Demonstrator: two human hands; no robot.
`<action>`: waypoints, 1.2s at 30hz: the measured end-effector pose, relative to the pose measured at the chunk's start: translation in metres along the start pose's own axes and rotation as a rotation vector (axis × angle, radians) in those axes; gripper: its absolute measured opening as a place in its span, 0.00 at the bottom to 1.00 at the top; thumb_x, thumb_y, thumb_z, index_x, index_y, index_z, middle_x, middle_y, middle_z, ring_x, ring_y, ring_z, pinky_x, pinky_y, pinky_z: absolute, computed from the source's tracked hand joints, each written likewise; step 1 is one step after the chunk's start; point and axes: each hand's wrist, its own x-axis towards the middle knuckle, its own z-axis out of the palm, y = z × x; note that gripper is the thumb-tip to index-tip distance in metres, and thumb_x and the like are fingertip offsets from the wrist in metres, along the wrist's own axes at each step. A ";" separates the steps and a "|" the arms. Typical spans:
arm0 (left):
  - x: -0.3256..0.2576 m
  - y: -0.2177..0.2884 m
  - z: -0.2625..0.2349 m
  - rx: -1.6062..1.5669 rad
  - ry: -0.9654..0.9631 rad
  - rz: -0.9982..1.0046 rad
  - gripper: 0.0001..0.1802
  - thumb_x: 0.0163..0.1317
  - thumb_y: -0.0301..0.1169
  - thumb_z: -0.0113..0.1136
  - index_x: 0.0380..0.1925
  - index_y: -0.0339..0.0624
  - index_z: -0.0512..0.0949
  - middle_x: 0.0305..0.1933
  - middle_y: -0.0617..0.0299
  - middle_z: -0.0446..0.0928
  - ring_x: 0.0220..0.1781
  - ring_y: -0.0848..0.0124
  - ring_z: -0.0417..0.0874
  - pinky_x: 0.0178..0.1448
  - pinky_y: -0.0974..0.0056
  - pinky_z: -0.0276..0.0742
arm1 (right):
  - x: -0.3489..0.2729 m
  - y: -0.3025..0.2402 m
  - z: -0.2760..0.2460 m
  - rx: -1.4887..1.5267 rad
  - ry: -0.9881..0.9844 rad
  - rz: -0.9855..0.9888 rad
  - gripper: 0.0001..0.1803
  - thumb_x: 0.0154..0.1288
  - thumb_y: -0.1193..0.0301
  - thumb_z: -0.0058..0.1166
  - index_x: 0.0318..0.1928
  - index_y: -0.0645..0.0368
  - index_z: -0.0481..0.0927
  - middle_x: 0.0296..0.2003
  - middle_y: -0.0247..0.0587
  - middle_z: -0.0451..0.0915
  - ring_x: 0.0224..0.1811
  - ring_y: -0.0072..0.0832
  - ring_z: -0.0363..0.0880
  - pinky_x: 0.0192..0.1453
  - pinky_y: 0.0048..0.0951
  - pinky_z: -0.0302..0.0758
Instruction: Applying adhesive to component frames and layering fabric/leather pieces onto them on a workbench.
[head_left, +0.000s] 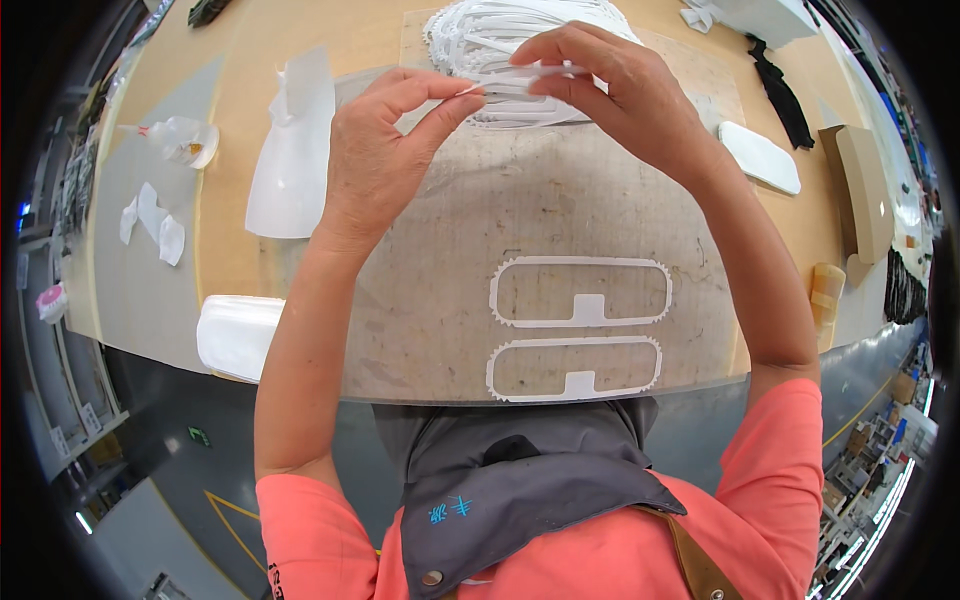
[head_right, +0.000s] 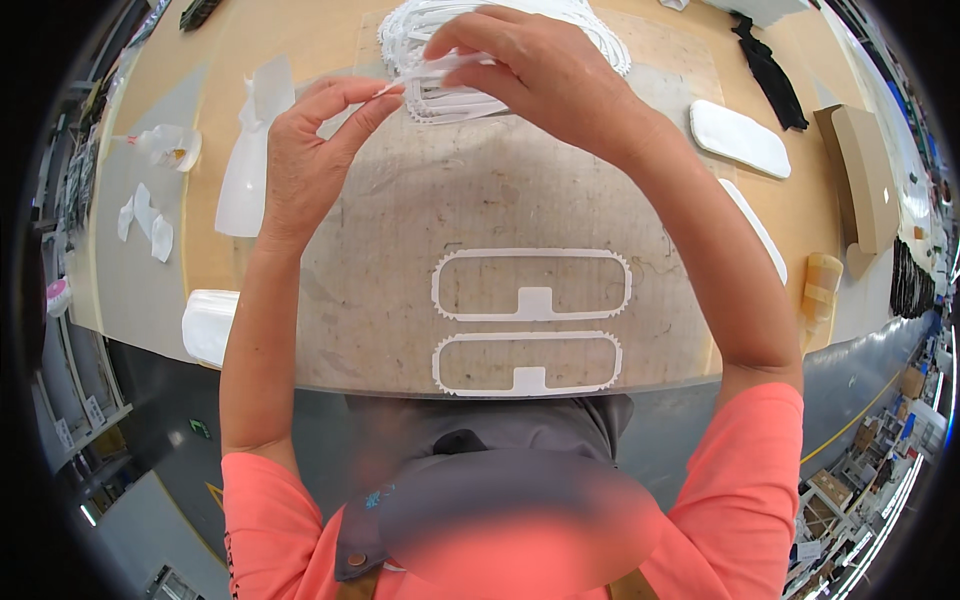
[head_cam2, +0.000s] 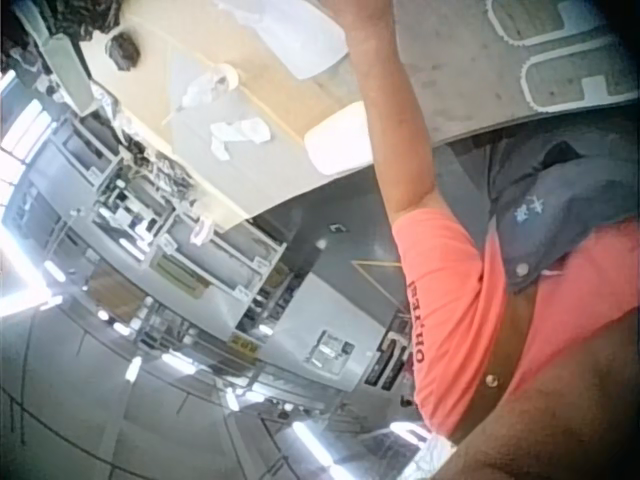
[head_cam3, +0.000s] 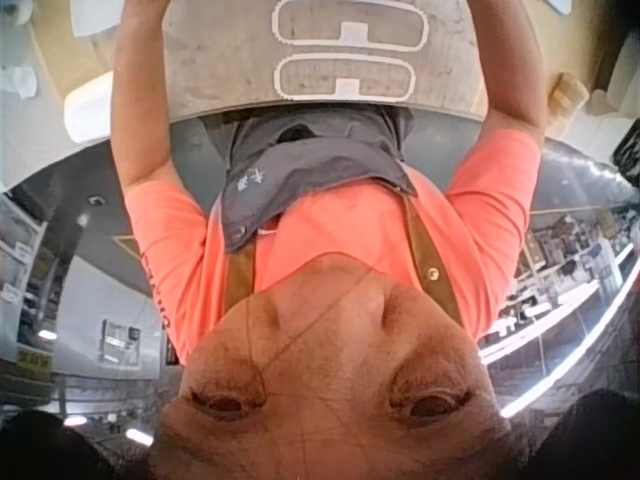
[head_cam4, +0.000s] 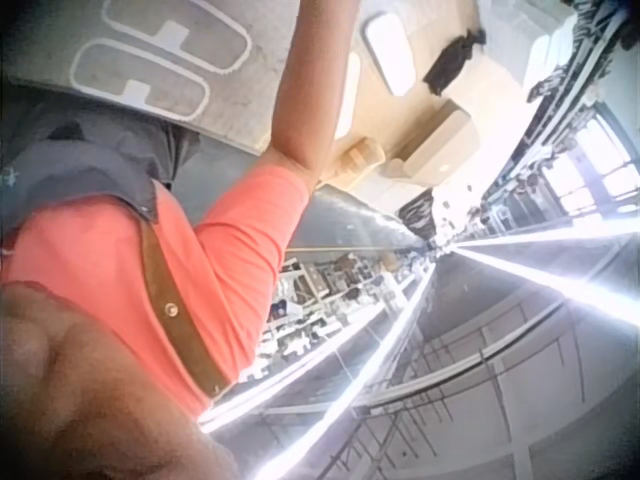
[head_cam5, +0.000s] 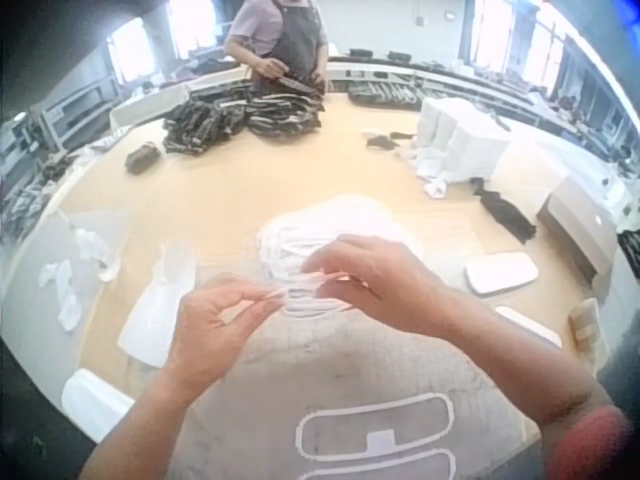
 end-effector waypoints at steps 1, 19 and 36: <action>-0.003 0.000 -0.001 -0.032 -0.008 -0.051 0.11 0.65 0.29 0.69 0.47 0.43 0.88 0.43 0.64 0.86 0.49 0.74 0.83 0.58 0.68 0.75 | -0.004 0.005 0.000 -0.031 -0.001 0.022 0.12 0.68 0.59 0.62 0.41 0.53 0.84 0.38 0.36 0.85 0.43 0.34 0.81 0.46 0.33 0.73; -0.052 0.015 0.016 -0.482 -0.187 -0.546 0.13 0.66 0.30 0.69 0.48 0.36 0.85 0.36 0.64 0.86 0.36 0.79 0.84 0.39 0.72 0.79 | -0.146 0.001 -0.040 0.591 0.118 0.880 0.11 0.70 0.67 0.64 0.46 0.60 0.84 0.35 0.27 0.83 0.35 0.13 0.77 0.39 0.18 0.73; -0.051 0.014 0.043 -0.144 -0.178 -0.487 0.17 0.59 0.29 0.73 0.47 0.35 0.85 0.35 0.61 0.84 0.34 0.77 0.83 0.38 0.70 0.82 | -0.155 0.001 -0.030 0.352 0.130 0.958 0.13 0.70 0.70 0.63 0.51 0.60 0.84 0.32 0.24 0.80 0.33 0.11 0.74 0.38 0.15 0.72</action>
